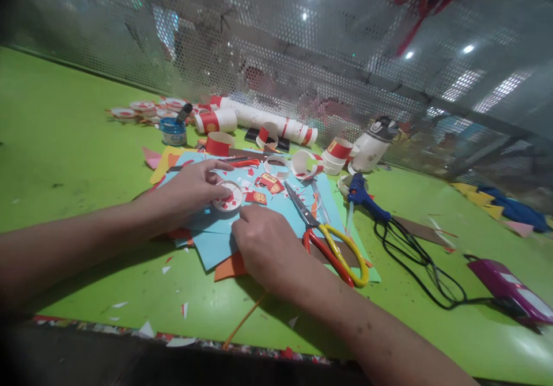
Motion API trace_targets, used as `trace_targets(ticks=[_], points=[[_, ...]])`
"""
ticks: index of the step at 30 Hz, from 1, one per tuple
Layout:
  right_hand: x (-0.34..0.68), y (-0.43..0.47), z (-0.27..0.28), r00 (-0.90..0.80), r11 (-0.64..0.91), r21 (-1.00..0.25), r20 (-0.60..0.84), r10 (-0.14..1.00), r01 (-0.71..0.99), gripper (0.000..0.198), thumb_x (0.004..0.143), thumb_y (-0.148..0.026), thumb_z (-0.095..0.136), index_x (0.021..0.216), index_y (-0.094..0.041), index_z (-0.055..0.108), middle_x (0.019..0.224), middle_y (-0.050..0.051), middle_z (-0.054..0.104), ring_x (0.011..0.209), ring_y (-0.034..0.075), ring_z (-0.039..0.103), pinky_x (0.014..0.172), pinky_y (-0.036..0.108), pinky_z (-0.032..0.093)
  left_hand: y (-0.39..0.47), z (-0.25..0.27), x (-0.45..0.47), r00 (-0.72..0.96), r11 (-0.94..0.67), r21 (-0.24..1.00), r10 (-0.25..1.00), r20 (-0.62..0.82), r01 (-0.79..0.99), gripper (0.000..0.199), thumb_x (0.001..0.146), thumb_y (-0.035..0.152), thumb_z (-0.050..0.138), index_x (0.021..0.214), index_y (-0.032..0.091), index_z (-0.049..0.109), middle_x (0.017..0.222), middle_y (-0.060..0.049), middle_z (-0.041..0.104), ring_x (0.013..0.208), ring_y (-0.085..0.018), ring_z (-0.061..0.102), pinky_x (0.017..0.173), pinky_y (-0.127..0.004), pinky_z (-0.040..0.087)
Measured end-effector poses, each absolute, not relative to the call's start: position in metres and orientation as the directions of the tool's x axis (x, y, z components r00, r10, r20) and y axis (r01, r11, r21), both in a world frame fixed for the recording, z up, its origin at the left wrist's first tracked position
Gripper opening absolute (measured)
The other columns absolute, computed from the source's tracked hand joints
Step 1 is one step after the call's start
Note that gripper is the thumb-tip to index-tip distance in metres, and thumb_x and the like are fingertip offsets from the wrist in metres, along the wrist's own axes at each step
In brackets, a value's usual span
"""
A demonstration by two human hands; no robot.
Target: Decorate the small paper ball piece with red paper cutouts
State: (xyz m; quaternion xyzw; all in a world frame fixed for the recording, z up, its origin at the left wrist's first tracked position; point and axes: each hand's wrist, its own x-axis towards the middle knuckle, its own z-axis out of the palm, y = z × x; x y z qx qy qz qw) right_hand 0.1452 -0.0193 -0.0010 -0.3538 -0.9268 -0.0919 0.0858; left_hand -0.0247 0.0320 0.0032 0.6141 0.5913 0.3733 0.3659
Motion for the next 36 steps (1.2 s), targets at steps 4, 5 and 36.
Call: trace_targets(ticks=[4, 5, 36], points=[[0.154, -0.014, 0.005, -0.680, 0.723, -0.064, 0.291, 0.673, 0.688, 0.022, 0.088, -0.010, 0.050, 0.075, -0.011, 0.068, 0.075, 0.009, 0.061, 0.069, 0.017, 0.053, 0.061, 0.029, 0.038, 0.037, 0.001, -0.028, 0.114, -0.129, 0.755, 0.991, 0.073, 0.643, 0.051, 0.066, 0.015, 0.058, 0.117, 0.014, 0.061, 0.076, -0.003, 0.064, 0.063, -0.017, 0.056, 0.053, -0.025, 0.039], [0.156, -0.012, 0.006, -0.665, 0.725, -0.111, 0.325, 0.673, 0.679, 0.021, 0.087, -0.009, 0.050, 0.076, -0.011, 0.068, 0.075, 0.009, 0.062, 0.069, 0.017, 0.055, 0.062, 0.029, 0.040, 0.037, 0.003, -0.029, 0.135, -0.155, 0.728, 0.987, 0.086, 0.668, 0.049, 0.065, 0.015, 0.057, 0.114, 0.013, 0.064, 0.079, -0.004, 0.066, 0.067, -0.018, 0.058, 0.057, -0.026, 0.041], [0.158, -0.011, 0.012, -0.547, 0.785, 0.072, 0.756, 0.359, 0.615, 0.017, 0.090, -0.006, 0.051, 0.087, -0.008, 0.068, 0.075, 0.011, 0.062, 0.070, 0.017, 0.049, 0.060, 0.031, 0.043, 0.000, 0.024, -0.020, 0.487, 0.117, 0.986, 0.872, -0.044, -0.120, 0.018, 0.076, 0.030, 0.067, 0.067, 0.014, 0.065, 0.073, -0.002, 0.061, 0.074, -0.014, 0.055, 0.071, -0.027, 0.043]])
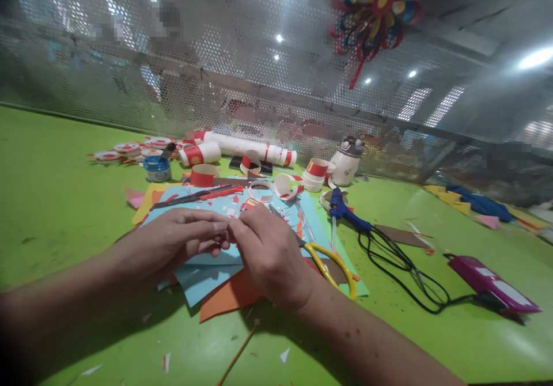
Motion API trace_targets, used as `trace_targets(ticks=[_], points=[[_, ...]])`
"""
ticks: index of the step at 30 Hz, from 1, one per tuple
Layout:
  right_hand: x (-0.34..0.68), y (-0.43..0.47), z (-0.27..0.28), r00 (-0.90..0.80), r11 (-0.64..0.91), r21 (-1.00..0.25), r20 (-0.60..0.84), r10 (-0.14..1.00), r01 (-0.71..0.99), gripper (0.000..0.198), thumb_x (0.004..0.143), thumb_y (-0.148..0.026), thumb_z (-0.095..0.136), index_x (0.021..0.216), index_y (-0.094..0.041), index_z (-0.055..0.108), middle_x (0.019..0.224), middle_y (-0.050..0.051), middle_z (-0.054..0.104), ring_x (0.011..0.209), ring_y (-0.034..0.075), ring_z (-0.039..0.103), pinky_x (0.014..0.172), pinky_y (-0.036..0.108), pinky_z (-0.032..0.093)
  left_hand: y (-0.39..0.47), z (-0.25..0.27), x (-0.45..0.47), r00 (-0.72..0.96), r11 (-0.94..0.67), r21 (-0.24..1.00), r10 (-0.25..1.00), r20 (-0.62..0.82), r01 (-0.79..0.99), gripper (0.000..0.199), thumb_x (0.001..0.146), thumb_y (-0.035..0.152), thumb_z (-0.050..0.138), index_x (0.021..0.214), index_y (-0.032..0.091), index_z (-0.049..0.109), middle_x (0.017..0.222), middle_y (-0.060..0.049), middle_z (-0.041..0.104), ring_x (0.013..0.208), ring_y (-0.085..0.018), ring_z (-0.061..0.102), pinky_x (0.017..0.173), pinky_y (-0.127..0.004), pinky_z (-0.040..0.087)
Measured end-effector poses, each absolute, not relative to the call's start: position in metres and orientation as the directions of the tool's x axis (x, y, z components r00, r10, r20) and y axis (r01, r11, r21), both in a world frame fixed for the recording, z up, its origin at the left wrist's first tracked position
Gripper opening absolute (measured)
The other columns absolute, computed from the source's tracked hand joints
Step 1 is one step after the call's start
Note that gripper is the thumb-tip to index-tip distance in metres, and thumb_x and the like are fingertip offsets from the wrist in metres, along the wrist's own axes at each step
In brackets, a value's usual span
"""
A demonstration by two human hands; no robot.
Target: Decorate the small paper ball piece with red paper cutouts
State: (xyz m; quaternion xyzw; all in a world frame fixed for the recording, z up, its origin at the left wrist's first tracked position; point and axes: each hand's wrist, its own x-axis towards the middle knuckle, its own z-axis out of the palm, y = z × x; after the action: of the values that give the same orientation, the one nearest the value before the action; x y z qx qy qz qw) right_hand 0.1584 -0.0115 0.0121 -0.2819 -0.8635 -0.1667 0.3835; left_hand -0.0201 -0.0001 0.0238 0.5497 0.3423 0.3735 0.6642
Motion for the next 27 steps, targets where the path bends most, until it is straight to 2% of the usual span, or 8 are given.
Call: trace_targets(ticks=[5, 8, 11, 14, 17, 21, 27], points=[[0.160, -0.013, 0.011, -0.463, 0.791, -0.121, 0.754, 0.466, 0.599, 0.018, 0.092, -0.010, 0.050, 0.089, -0.013, 0.067, 0.082, 0.009, 0.063, 0.075, 0.017, 0.055, 0.065, 0.032, 0.048, 0.000, 0.023, -0.018, 0.446, 0.104, 0.993, 0.893, -0.068, -0.055, 0.024, 0.071, 0.037, 0.073, 0.070, 0.013, 0.070, 0.074, -0.004, 0.066, 0.068, -0.012, 0.054, 0.067, -0.026, 0.044], [0.159, -0.013, 0.012, -0.426, 0.800, -0.207, 0.757, 0.495, 0.563, 0.017, 0.090, -0.011, 0.051, 0.093, -0.013, 0.068, 0.082, 0.009, 0.064, 0.075, 0.016, 0.057, 0.065, 0.031, 0.048, 0.001, 0.022, -0.018, 0.444, 0.081, 0.996, 0.894, -0.056, -0.037, 0.023, 0.074, 0.035, 0.071, 0.071, 0.013, 0.070, 0.072, -0.003, 0.066, 0.065, -0.011, 0.054, 0.064, -0.025, 0.044], [0.159, -0.013, 0.014, -0.312, 0.746, -0.415, 0.720, 0.619, 0.521, 0.012, 0.087, -0.013, 0.058, 0.091, -0.011, 0.070, 0.079, 0.007, 0.065, 0.072, 0.015, 0.058, 0.063, 0.029, 0.048, 0.001, 0.023, -0.018, 0.426, 0.064, 0.998, 0.903, -0.055, -0.008, 0.020, 0.080, 0.031, 0.065, 0.072, 0.013, 0.069, 0.070, -0.002, 0.066, 0.062, -0.010, 0.053, 0.062, -0.023, 0.043], [0.159, -0.014, 0.019, -0.197, 0.570, -0.674, 0.549, 0.812, 0.471, 0.012, 0.086, -0.019, 0.061, 0.082, -0.013, 0.071, 0.073, 0.004, 0.065, 0.066, 0.013, 0.056, 0.060, 0.026, 0.045, -0.001, 0.028, -0.017, 0.391, 0.051, 0.998, 0.918, -0.065, 0.047, 0.020, 0.084, 0.028, 0.062, 0.071, 0.014, 0.068, 0.067, 0.000, 0.065, 0.057, -0.008, 0.051, 0.059, -0.022, 0.041], [0.159, -0.015, 0.024, -0.196, 0.388, -0.818, 0.336, 0.921, 0.425, 0.016, 0.086, -0.025, 0.060, 0.077, -0.016, 0.071, 0.068, 0.000, 0.063, 0.060, 0.011, 0.051, 0.057, 0.025, 0.041, -0.004, 0.032, -0.015, 0.377, 0.065, 0.994, 0.922, -0.094, 0.091, 0.020, 0.085, 0.026, 0.060, 0.069, 0.014, 0.066, 0.063, 0.001, 0.064, 0.055, -0.008, 0.050, 0.056, -0.021, 0.041], [0.158, -0.017, 0.030, -0.201, 0.235, -0.910, 0.173, 0.964, 0.342, 0.014, 0.082, -0.026, 0.063, 0.073, -0.017, 0.068, 0.064, -0.002, 0.060, 0.058, 0.010, 0.049, 0.056, 0.024, 0.041, -0.007, 0.036, -0.012, 0.368, 0.094, 0.985, 0.919, -0.141, 0.141, 0.022, 0.085, 0.026, 0.058, 0.066, 0.015, 0.063, 0.061, 0.001, 0.062, 0.055, -0.009, 0.050, 0.056, -0.022, 0.040], [0.159, -0.015, 0.032, -0.217, 0.177, -0.939, 0.114, 0.969, 0.296, 0.009, 0.076, -0.023, 0.065, 0.070, -0.016, 0.067, 0.061, -0.003, 0.059, 0.056, 0.009, 0.048, 0.056, 0.023, 0.041, -0.009, 0.040, -0.007, 0.354, 0.124, 0.963, 0.912, -0.206, 0.240, 0.026, 0.085, 0.022, 0.054, 0.061, 0.016, 0.060, 0.056, 0.001, 0.060, 0.051, -0.010, 0.048, 0.054, -0.022, 0.037]])
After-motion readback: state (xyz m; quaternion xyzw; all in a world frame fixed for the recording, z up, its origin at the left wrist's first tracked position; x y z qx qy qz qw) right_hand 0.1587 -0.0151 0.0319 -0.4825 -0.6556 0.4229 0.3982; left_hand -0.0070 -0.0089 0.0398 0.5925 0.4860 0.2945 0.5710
